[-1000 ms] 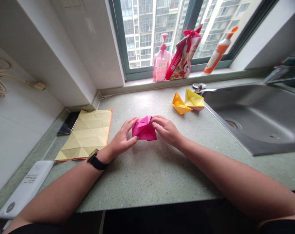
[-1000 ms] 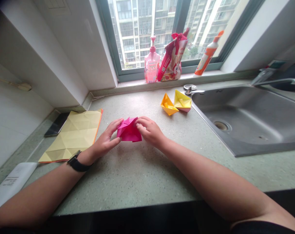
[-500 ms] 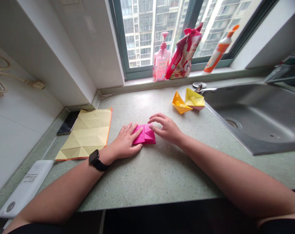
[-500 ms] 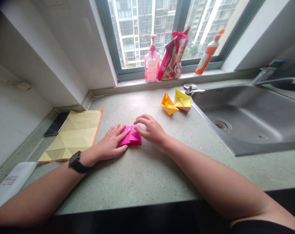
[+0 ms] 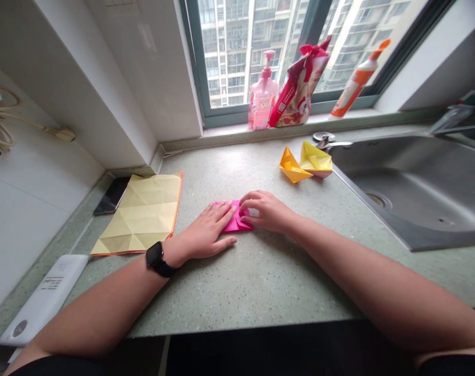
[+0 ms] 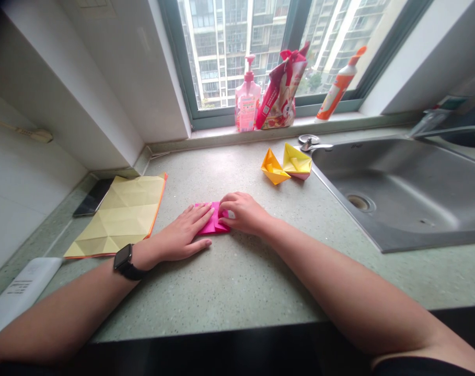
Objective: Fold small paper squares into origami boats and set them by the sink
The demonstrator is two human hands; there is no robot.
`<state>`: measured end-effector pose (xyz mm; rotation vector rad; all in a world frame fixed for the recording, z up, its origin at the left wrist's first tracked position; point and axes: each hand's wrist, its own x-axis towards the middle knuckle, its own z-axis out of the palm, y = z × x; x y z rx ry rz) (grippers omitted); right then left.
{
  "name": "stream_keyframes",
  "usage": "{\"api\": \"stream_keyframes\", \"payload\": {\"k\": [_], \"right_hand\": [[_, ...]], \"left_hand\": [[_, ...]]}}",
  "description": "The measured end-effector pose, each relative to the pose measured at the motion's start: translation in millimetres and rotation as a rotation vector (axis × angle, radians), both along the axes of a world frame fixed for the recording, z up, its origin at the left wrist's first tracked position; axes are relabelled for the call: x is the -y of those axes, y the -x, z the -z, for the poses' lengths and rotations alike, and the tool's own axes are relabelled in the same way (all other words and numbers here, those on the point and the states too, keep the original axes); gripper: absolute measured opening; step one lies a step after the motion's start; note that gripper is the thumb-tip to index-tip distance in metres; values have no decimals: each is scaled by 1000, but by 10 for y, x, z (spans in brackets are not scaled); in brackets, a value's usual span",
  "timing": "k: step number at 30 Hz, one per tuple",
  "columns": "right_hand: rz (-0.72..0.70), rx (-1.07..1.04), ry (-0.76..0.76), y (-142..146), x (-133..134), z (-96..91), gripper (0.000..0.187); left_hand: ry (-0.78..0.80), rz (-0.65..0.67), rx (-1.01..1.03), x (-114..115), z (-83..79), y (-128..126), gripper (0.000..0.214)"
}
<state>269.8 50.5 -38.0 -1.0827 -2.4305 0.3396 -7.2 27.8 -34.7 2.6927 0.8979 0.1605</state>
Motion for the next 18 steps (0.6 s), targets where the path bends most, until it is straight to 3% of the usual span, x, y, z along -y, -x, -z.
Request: {"api": "stream_keyframes", "payload": {"k": [8,13,18], "right_hand": [[-30,24,9,-19,-25,5,16],[-33,69,33,-72,-17,-34,33],[-45,106,27,-118,-19,-17,49]], "left_hand": [[40,115,16,16,-73,-3,85],[58,150,-26,9,-105,41,91],[70,154,-21,2,-98,51,80]]}}
